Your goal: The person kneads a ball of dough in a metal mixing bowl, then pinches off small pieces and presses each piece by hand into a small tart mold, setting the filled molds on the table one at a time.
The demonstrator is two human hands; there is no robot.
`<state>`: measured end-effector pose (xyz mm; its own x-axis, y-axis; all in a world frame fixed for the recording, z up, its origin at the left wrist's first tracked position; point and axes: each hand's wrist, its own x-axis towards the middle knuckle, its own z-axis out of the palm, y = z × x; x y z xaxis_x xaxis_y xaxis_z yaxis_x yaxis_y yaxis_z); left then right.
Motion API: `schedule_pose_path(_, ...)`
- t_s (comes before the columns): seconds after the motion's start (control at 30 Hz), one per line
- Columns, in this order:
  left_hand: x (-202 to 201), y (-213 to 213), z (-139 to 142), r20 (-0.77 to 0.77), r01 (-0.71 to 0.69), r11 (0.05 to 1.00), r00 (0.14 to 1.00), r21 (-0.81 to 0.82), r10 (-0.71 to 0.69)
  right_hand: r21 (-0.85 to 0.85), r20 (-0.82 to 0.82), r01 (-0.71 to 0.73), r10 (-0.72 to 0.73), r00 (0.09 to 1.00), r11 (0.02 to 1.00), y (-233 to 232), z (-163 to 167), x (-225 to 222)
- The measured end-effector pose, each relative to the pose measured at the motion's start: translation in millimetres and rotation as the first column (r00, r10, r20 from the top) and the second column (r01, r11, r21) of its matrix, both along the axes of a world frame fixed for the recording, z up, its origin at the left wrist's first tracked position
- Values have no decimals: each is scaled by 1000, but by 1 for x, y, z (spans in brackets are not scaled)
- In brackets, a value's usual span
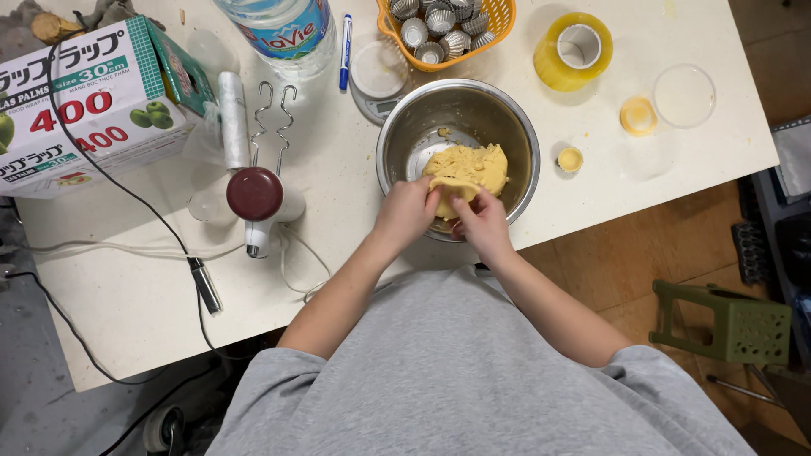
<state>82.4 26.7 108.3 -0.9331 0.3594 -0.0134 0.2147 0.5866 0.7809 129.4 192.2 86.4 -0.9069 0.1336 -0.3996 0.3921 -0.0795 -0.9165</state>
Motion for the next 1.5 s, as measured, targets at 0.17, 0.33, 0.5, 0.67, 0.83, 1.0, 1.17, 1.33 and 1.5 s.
schedule_pose_path(0.17, 7, -6, 3, 91, 15, 997, 996, 71, -22, 141, -13, -195, 199, 980, 971, 15, -10, -6)
schedule_pose_path(0.33, 13, 1, 2, -21, -59, 994, 998, 90, 61, 255, -133, -178, 217, 967, 950, 16, 9, -3)
schedule_pose_path(0.5, 18, 8, 1, -83, -104, 982, 989, 160, 119, 206, -100, -125, 148, 984, 970, 6, 29, 0)
schedule_pose_path(0.67, 17, 5, 2, -69, 56, 991, 996, -125, -65, 394, 18, -321, 342, 940, 861, 19, 40, -6)
schedule_pose_path(0.83, 24, 18, 0, -237, -145, 989, 961, 7, 142, 48, -89, -92, 96, 991, 995, 10, 27, 1)
schedule_pose_path(1.0, 20, 12, -6, -191, -131, 990, 972, 43, 137, 263, 68, -393, 390, 918, 881, 24, 19, -12)
schedule_pose_path(1.17, 17, 17, -11, -165, -204, 978, 967, -51, 193, 31, -47, -181, 182, 982, 983, 10, 16, -7)
schedule_pose_path(1.33, 20, 15, -7, -84, -176, 980, 979, 89, 183, 125, -83, -171, 182, 980, 977, 4, 19, -4)
schedule_pose_path(1.5, 24, 17, -3, -71, -207, 976, 975, 74, 212, 265, 64, -269, 261, 963, 926, 15, 23, -5)
